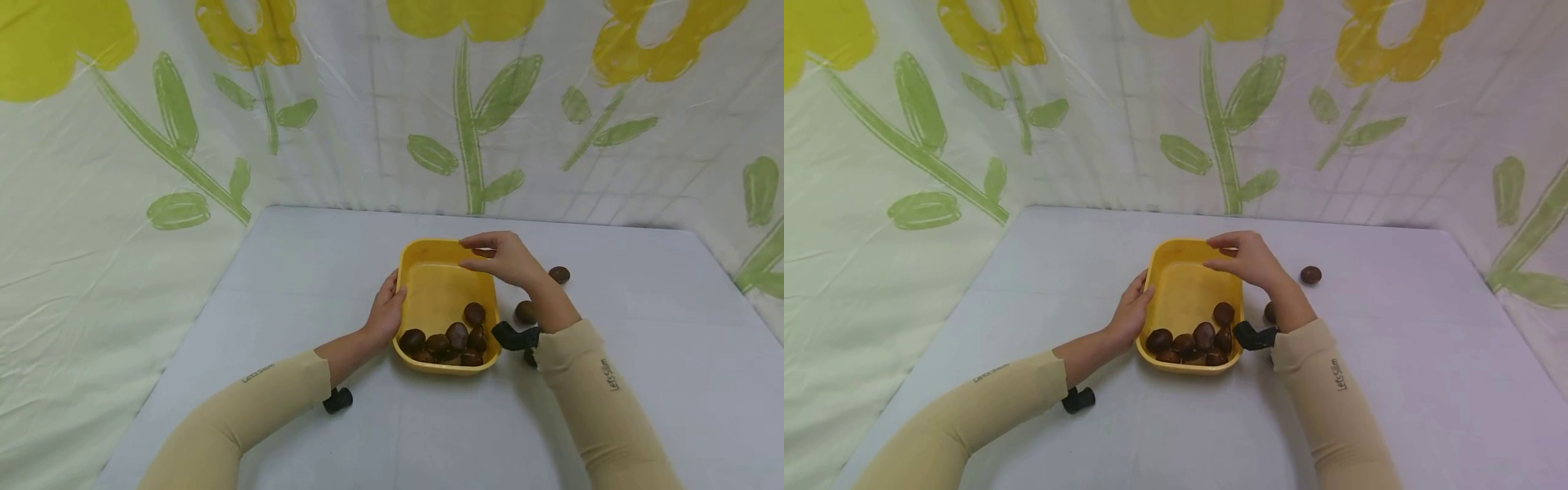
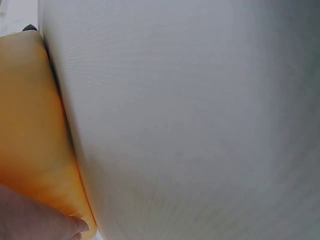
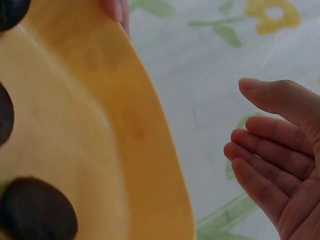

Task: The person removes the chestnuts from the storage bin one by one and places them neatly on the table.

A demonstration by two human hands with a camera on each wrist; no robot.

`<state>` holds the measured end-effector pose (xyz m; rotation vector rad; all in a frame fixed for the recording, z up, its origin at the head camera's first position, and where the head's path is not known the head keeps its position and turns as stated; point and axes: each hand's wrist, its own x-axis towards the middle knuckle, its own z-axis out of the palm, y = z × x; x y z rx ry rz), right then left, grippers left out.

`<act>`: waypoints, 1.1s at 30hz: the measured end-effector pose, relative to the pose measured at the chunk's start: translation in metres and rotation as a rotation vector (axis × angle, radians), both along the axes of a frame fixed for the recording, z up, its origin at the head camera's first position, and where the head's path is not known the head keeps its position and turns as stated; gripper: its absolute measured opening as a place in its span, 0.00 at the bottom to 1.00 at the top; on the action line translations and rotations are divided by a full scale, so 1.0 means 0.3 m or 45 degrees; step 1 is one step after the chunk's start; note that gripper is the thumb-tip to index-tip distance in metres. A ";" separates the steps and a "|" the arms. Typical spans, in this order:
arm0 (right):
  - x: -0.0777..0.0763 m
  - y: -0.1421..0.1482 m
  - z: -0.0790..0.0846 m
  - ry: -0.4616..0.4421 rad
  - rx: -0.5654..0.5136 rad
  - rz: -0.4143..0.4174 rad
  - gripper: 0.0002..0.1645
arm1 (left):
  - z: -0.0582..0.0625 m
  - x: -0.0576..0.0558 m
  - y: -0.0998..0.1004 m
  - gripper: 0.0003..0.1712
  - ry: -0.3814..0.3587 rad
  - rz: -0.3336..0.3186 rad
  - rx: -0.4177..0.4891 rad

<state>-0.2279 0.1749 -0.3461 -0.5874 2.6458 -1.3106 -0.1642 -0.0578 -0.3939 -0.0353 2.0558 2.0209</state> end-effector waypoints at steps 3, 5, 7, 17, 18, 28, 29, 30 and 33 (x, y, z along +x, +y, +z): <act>-0.001 -0.049 0.004 0.005 -0.018 0.061 0.27 | -0.036 -0.021 -0.002 0.29 0.003 0.001 -0.002; 0.001 -0.080 0.003 -0.002 -0.031 0.096 0.27 | -0.060 -0.031 -0.002 0.29 0.004 0.007 -0.013; 0.004 -0.107 0.001 -0.013 -0.036 0.129 0.27 | -0.070 -0.034 -0.001 0.29 0.013 0.013 -0.023; 0.016 -0.210 -0.057 -0.040 0.043 0.376 0.27 | -0.071 -0.029 0.001 0.28 0.033 0.009 -0.045; 0.017 -0.216 -0.064 -0.038 0.054 0.399 0.27 | -0.070 -0.029 0.001 0.28 0.033 0.010 -0.052; 0.014 -0.250 -0.093 -0.047 0.113 0.470 0.21 | -0.078 -0.036 -0.001 0.29 0.064 -0.028 -0.030; 0.013 -0.251 -0.094 -0.050 0.115 0.468 0.22 | -0.078 -0.037 -0.002 0.29 0.065 -0.026 -0.028; 0.012 -0.252 -0.095 -0.051 0.118 0.468 0.22 | -0.078 -0.037 -0.002 0.29 0.065 -0.024 -0.027; 0.009 -0.254 -0.098 -0.046 0.144 0.478 0.22 | -0.078 -0.038 -0.002 0.29 0.069 -0.017 -0.037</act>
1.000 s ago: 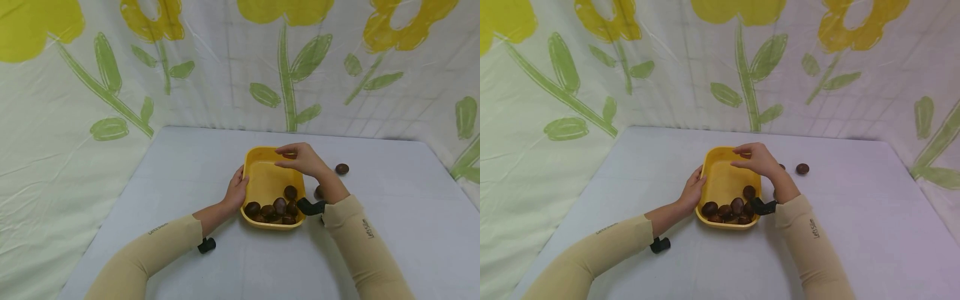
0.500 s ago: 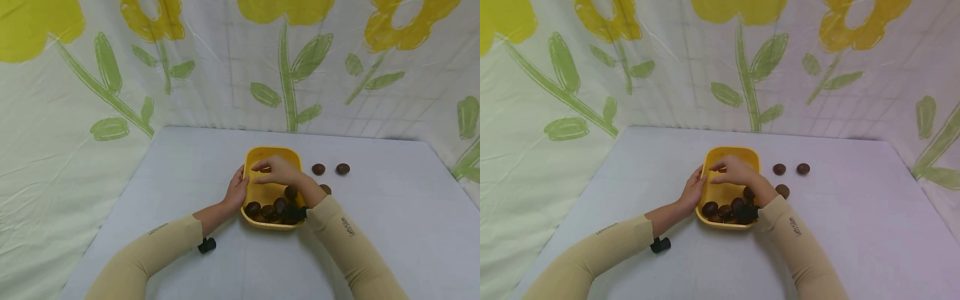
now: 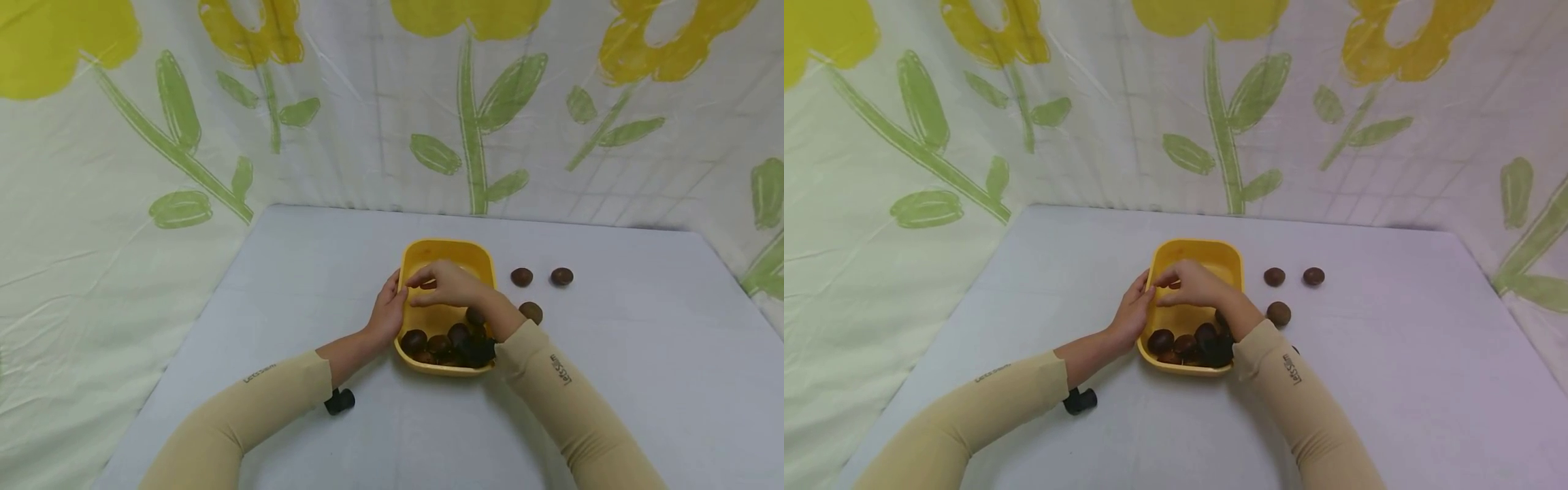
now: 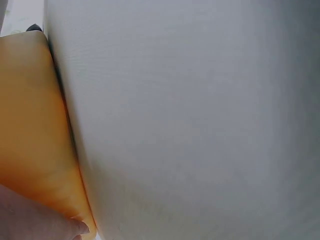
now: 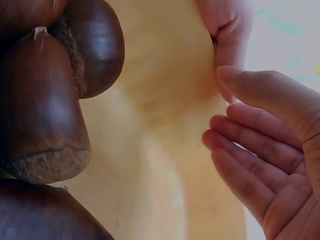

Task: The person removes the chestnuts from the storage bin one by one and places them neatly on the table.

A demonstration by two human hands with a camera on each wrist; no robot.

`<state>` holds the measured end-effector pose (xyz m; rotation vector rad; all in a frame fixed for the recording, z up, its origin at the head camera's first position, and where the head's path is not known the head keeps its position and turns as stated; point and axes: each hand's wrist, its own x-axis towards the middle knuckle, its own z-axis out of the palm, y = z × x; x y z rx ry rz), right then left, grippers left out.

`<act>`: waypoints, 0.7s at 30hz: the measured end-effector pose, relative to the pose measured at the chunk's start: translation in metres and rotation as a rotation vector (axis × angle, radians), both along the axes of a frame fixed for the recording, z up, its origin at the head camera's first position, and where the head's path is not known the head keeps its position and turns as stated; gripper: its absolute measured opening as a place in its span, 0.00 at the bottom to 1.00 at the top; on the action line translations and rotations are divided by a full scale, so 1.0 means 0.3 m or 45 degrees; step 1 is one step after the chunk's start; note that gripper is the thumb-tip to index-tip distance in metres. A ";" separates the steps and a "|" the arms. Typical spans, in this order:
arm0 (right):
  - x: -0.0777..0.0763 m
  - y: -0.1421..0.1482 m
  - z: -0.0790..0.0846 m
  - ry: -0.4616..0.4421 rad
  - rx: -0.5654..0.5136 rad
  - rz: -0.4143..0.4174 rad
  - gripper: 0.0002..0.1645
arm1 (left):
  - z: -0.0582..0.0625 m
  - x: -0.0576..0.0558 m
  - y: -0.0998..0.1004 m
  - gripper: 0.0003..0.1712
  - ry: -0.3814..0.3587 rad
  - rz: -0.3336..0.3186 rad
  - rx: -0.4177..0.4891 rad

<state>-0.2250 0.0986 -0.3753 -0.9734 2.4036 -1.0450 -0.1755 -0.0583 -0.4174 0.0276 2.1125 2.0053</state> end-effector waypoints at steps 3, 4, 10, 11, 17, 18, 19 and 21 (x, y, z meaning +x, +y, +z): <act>-0.001 -0.001 -0.008 -0.017 0.036 0.051 0.21 | -0.003 0.000 0.003 0.28 0.012 0.012 -0.015; -0.001 -0.002 -0.010 -0.028 0.047 0.079 0.21 | -0.003 0.001 0.004 0.28 0.016 0.020 -0.023; 0.004 -0.009 -0.021 -0.142 0.100 0.250 0.20 | -0.003 0.002 0.006 0.28 0.041 0.053 -0.048; 0.005 -0.010 -0.022 -0.158 0.102 0.270 0.20 | -0.003 0.002 0.006 0.28 0.043 0.054 -0.049; 0.007 -0.014 -0.039 -0.256 0.072 0.361 0.20 | -0.004 0.005 0.003 0.28 0.061 0.041 -0.043; 0.007 -0.015 -0.043 -0.272 0.068 0.374 0.21 | -0.004 0.005 0.003 0.28 0.063 0.038 -0.034; 0.007 -0.015 -0.046 -0.284 0.064 0.389 0.21 | -0.005 0.004 0.003 0.28 0.064 0.038 -0.028; 0.008 -0.017 -0.053 -0.308 0.065 0.415 0.21 | -0.008 0.004 0.003 0.28 0.062 0.040 -0.017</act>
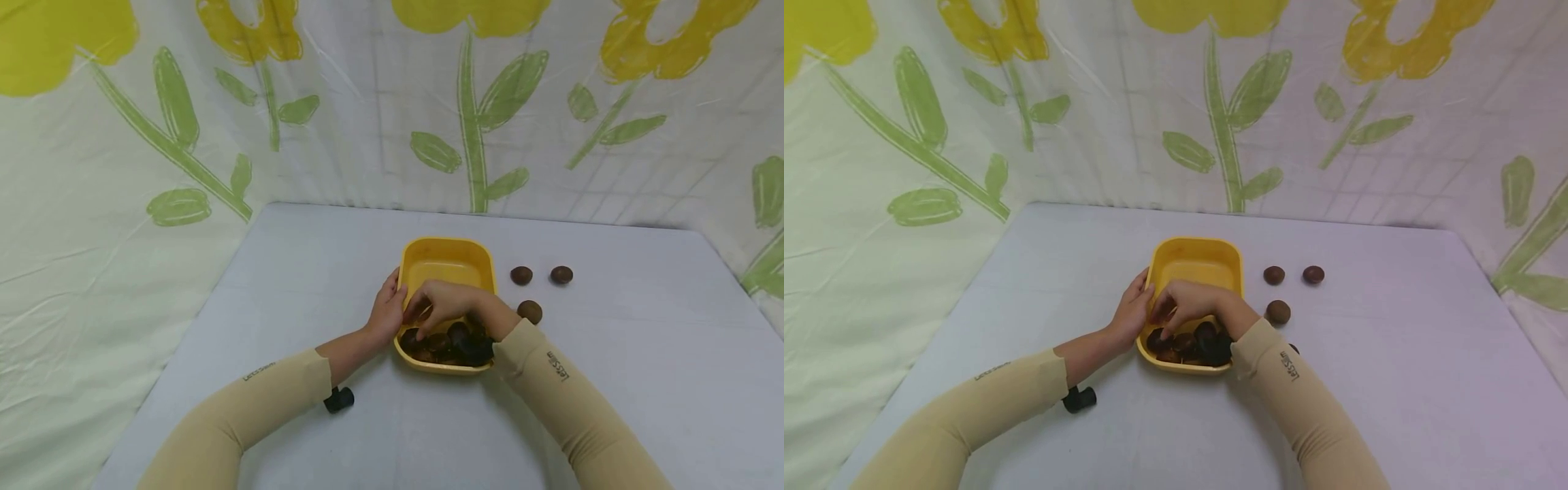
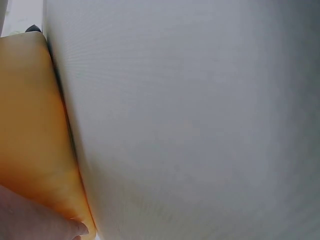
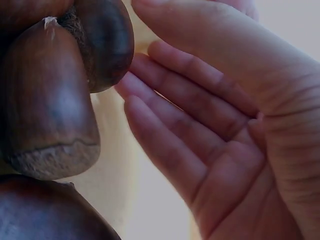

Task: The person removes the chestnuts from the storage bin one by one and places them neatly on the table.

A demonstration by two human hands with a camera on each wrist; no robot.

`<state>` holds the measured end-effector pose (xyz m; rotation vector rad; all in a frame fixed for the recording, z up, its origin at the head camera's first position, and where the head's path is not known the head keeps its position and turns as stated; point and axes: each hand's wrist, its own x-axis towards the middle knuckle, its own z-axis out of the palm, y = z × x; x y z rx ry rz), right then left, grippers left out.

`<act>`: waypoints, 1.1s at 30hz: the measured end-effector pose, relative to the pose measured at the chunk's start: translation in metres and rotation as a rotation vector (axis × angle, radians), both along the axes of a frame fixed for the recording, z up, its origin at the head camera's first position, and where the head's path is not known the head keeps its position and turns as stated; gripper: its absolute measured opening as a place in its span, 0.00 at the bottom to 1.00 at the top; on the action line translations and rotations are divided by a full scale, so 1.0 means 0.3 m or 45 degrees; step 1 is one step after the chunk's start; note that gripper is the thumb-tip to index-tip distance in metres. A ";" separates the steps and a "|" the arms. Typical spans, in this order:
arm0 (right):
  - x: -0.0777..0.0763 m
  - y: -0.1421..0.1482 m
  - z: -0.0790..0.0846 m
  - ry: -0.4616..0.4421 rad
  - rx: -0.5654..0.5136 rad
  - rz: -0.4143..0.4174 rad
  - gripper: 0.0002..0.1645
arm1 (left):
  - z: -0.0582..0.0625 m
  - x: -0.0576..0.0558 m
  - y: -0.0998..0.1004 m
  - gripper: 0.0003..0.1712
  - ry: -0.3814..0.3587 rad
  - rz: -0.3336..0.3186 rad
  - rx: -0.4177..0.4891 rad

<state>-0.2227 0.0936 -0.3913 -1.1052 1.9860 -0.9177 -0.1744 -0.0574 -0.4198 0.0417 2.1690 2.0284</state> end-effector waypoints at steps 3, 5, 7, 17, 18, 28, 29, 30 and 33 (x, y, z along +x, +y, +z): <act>0.000 -0.002 -0.011 -0.032 0.020 0.037 0.21 | -0.002 -0.001 0.001 0.28 -0.014 0.008 0.013; 0.000 -0.005 -0.018 -0.054 0.038 0.053 0.22 | 0.000 -0.001 0.001 0.28 -0.029 0.017 0.007; 0.001 -0.008 -0.022 -0.063 0.059 0.065 0.22 | 0.000 -0.001 0.000 0.28 -0.032 0.018 0.014; 0.012 -0.018 -0.010 -0.019 0.125 0.059 0.19 | 0.033 0.012 -0.005 0.28 -0.034 -0.039 0.088; 0.011 -0.019 -0.009 -0.013 0.127 0.060 0.19 | 0.044 0.017 -0.005 0.28 -0.037 -0.043 0.092; 0.008 -0.005 0.004 0.028 0.093 -0.008 0.17 | 0.010 0.006 -0.003 0.28 -0.007 -0.017 0.070; 0.007 -0.002 0.009 0.022 0.083 -0.014 0.17 | 0.004 0.004 -0.002 0.28 -0.001 -0.015 0.063; 0.006 0.002 0.012 0.019 0.078 -0.023 0.16 | 0.000 0.003 -0.001 0.28 -0.002 -0.009 0.053; -0.001 0.020 0.023 0.007 0.058 -0.062 0.16 | -0.004 0.002 0.000 0.28 -0.016 0.001 0.039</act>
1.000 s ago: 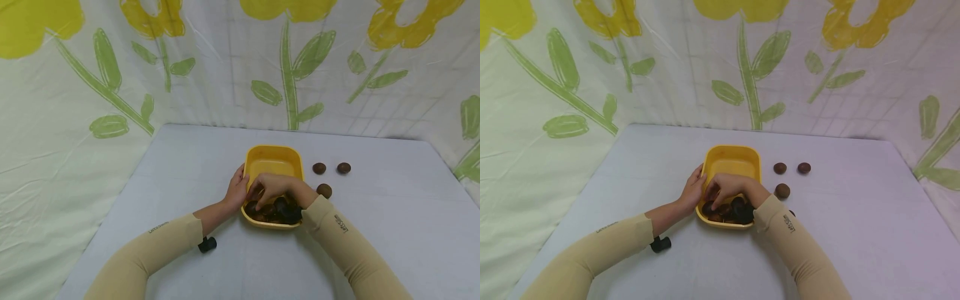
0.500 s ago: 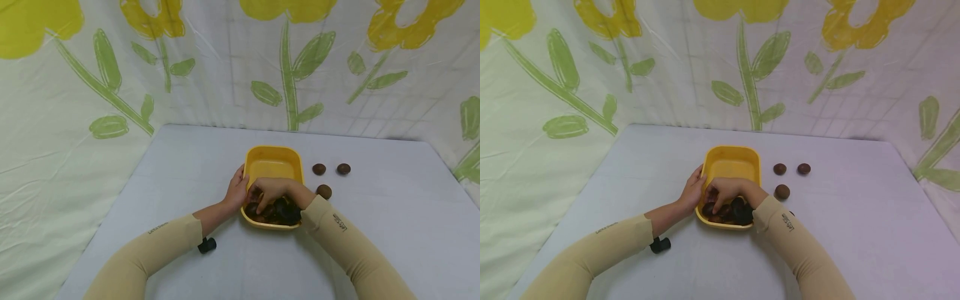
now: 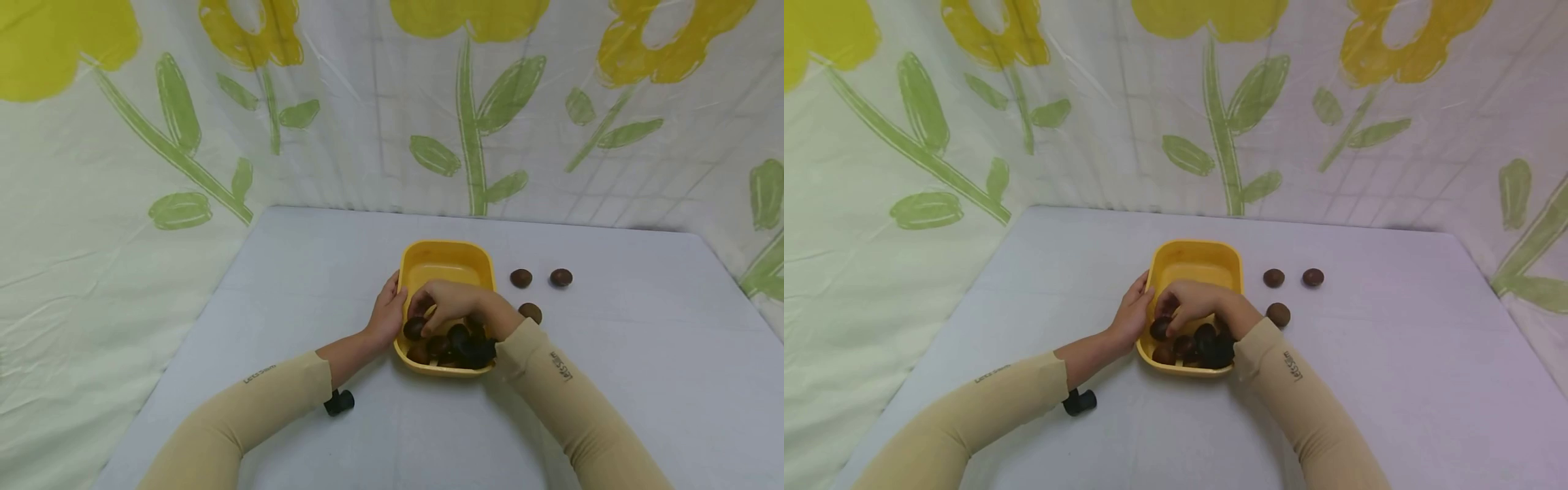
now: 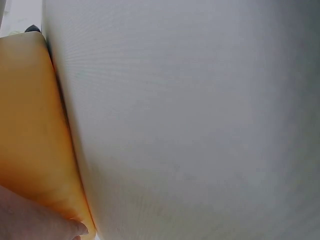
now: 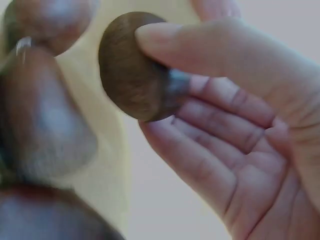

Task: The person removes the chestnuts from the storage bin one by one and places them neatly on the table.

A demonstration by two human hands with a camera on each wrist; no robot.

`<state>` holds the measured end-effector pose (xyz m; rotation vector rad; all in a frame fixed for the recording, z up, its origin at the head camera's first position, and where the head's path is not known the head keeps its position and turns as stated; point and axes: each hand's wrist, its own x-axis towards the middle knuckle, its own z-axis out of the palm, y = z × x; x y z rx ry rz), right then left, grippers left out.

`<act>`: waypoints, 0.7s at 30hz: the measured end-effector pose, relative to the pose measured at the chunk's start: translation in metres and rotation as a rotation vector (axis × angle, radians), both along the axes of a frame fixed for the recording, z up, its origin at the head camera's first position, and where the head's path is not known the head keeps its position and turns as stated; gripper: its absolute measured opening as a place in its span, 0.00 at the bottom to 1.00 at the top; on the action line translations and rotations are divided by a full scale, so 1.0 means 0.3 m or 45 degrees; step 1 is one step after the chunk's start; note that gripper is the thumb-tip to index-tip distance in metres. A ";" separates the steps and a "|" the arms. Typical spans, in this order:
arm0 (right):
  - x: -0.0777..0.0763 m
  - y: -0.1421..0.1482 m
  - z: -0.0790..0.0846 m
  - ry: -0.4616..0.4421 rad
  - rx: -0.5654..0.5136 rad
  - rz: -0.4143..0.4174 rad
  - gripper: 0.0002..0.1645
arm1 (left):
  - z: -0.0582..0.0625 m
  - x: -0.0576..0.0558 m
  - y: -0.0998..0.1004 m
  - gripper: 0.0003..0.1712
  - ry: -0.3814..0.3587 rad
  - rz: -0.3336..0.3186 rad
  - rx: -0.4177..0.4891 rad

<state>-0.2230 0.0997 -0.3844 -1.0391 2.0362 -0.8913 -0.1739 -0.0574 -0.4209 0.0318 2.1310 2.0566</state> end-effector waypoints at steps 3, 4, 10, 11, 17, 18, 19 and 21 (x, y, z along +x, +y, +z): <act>-0.008 0.025 0.005 -0.006 -0.016 -0.059 0.17 | 0.002 0.001 0.001 0.28 -0.028 0.009 -0.010; -0.012 0.035 0.006 0.000 -0.027 -0.079 0.17 | 0.003 0.002 0.001 0.28 -0.032 0.008 -0.008; -0.023 0.098 0.018 0.018 -0.122 -0.234 0.19 | 0.003 0.000 0.003 0.28 -0.054 0.011 -0.020; -0.023 0.108 0.023 0.008 -0.138 -0.258 0.20 | 0.003 -0.001 0.002 0.28 -0.055 0.015 -0.027; -0.010 0.173 0.055 -0.033 -0.242 -0.388 0.23 | 0.008 -0.001 0.004 0.28 -0.068 0.037 -0.041; -0.005 0.186 0.060 -0.025 -0.267 -0.410 0.23 | 0.010 0.000 0.004 0.28 -0.069 0.036 -0.041; -0.001 0.200 0.063 -0.017 -0.295 -0.433 0.23 | 0.010 0.000 0.005 0.28 -0.071 0.038 -0.042; 0.009 0.231 0.068 0.038 -0.326 -0.478 0.23 | 0.011 0.000 0.005 0.28 -0.075 0.042 -0.045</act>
